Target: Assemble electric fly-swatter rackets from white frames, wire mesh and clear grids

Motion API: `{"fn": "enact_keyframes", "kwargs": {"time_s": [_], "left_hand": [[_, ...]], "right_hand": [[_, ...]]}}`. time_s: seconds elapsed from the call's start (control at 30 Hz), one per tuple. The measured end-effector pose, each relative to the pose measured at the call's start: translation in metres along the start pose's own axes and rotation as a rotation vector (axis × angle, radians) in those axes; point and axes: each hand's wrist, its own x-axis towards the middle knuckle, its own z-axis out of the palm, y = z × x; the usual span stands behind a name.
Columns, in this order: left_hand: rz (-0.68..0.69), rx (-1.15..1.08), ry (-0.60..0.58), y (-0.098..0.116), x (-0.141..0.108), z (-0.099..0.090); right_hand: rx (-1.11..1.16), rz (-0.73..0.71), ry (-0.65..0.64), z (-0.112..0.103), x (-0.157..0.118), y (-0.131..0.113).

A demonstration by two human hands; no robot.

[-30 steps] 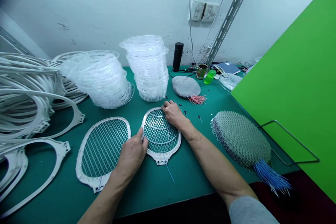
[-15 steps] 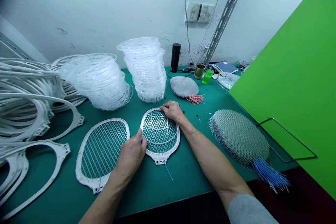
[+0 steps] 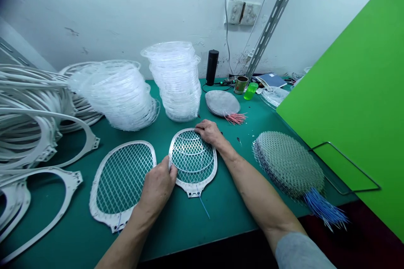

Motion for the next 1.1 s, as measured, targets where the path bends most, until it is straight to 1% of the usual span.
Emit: {"fn": "enact_keyframes", "kwargs": {"time_s": [0.07, 0.13, 0.27, 0.4, 0.67, 1.1], "left_hand": [[0.004, -0.002, 0.002, 0.001, -0.001, 0.001], [0.015, 0.045, 0.013, 0.002, -0.003, 0.002], [0.052, 0.136, 0.072, 0.001, -0.006, 0.007], [0.068, 0.163, 0.125, -0.001, -0.007, 0.009], [0.055, 0.174, 0.112, -0.001, -0.004, 0.012], [0.035, 0.151, 0.092, 0.002, -0.004, 0.008]], "right_hand": [[-0.052, -0.037, -0.01, 0.001, 0.0, -0.001], [-0.099, -0.061, -0.013, 0.002, 0.0, -0.004], [-0.145, -0.108, -0.013, 0.004, -0.003, -0.008], [-0.159, -0.105, 0.015, 0.003, -0.004, -0.006], [-0.137, -0.053, 0.025, 0.007, -0.004, 0.001], [-0.122, -0.024, 0.002, -0.001, -0.004, 0.003]]}}
